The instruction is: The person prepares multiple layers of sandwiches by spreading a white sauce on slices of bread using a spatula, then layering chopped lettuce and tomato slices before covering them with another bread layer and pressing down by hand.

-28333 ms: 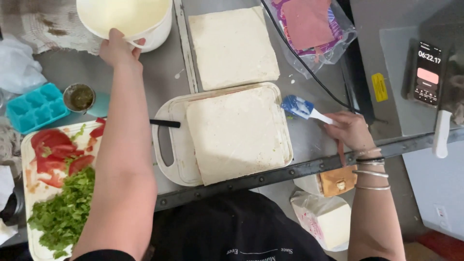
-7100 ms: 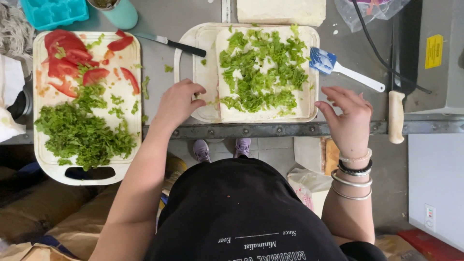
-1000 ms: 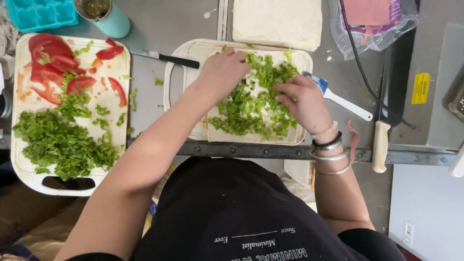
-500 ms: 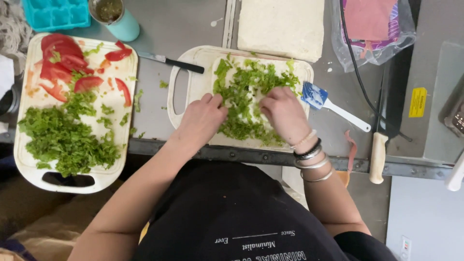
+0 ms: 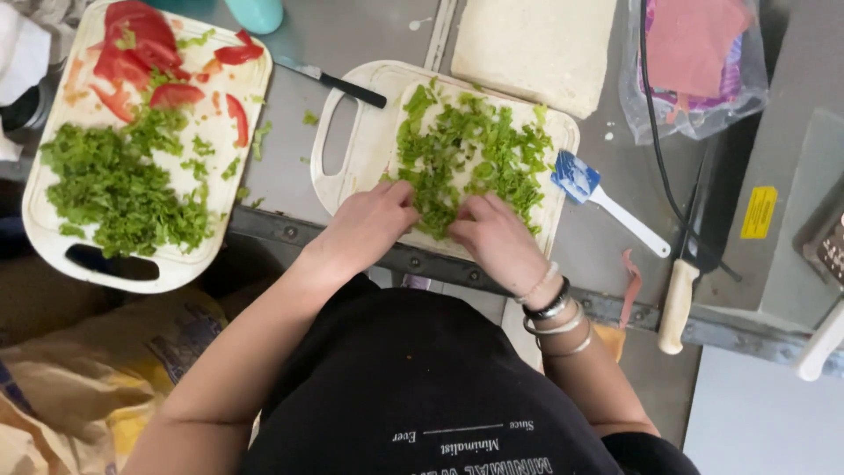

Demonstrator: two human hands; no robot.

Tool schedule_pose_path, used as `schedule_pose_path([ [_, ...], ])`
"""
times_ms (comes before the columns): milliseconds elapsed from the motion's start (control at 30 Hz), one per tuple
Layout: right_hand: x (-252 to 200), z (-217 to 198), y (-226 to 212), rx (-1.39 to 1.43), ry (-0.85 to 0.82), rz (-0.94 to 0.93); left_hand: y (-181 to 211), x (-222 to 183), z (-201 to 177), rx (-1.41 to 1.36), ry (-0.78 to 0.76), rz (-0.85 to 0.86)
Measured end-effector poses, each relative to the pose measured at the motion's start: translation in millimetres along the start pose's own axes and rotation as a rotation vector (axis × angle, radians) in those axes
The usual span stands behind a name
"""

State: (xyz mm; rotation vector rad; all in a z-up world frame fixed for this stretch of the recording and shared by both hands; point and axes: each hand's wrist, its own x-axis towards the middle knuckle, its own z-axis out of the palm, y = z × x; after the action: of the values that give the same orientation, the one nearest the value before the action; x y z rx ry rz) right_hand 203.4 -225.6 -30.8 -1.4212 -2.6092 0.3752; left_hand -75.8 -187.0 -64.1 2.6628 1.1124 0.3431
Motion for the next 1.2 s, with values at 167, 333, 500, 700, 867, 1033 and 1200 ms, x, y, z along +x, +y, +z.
schedule_pose_path([
  [167, -13.9, -21.9, 19.7, 0.004, 0.034, -0.028, 12.9, -13.2, -3.3, -0.028, 0.029, -0.099],
  [333, -17.3, -40.5, 27.2, 0.003, 0.257, 0.015, 25.1, -10.8, 4.9, 0.079, 0.205, -0.179],
  [500, -12.2, -35.1, 13.9, -0.273, 0.131, 0.104, 56.1, -14.8, -36.2, -0.1, 0.093, -0.137],
  [700, -12.1, -24.8, 15.7, -0.593, 0.175, 0.287, 10.5, -91.0, -96.4, -0.05, 0.247, -0.179],
  [867, 81.3, -21.9, -66.1, -0.168, 0.489, 0.106, -150.3, -172.9, -91.9, -0.014, 0.305, -0.409],
  [1033, 245.7, 39.6, -144.5, 0.165, 0.4, -0.024, -287.4, -241.8, -117.1, 0.186, 0.239, -0.65],
  [1200, 410.6, 141.4, -159.4, 0.222, 0.28, -0.132, -355.4, -256.7, -140.1, 0.037, 0.34, -0.593],
])
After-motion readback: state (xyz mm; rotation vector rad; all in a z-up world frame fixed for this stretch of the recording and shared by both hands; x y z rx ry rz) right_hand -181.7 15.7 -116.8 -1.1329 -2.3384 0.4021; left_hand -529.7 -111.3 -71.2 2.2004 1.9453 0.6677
